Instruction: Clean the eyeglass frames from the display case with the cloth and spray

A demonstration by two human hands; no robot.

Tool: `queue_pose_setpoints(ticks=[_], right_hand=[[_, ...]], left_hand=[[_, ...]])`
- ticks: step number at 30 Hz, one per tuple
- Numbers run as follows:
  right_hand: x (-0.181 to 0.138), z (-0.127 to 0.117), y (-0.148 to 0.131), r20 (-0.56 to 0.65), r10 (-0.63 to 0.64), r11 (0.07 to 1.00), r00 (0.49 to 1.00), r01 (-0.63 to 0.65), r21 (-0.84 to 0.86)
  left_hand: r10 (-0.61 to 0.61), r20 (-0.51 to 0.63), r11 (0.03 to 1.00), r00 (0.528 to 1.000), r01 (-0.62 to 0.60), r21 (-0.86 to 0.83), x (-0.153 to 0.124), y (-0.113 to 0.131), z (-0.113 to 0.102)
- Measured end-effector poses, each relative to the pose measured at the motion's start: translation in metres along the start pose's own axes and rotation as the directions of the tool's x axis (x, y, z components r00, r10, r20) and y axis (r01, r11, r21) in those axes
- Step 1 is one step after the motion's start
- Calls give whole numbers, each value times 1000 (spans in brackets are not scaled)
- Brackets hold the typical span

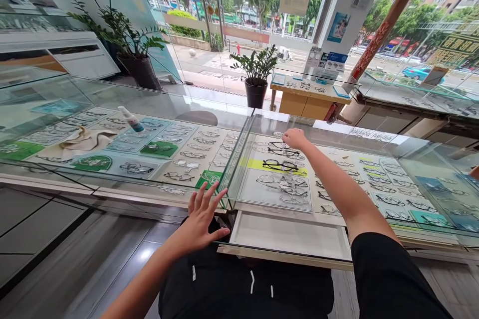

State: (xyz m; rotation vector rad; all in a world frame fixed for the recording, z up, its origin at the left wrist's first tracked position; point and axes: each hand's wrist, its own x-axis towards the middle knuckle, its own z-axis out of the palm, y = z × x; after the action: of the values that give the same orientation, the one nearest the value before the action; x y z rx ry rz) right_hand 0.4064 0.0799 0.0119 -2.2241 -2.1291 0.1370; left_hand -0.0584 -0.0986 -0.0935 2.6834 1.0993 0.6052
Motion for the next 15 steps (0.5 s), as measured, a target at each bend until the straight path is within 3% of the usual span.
queue_pose_setpoints(ticks=[15], right_hand=[[8,-1,-1,-57,73,993,996,-67,94]], left_hand=[[17,-39,999,999,-15,42,-1,-4,5]])
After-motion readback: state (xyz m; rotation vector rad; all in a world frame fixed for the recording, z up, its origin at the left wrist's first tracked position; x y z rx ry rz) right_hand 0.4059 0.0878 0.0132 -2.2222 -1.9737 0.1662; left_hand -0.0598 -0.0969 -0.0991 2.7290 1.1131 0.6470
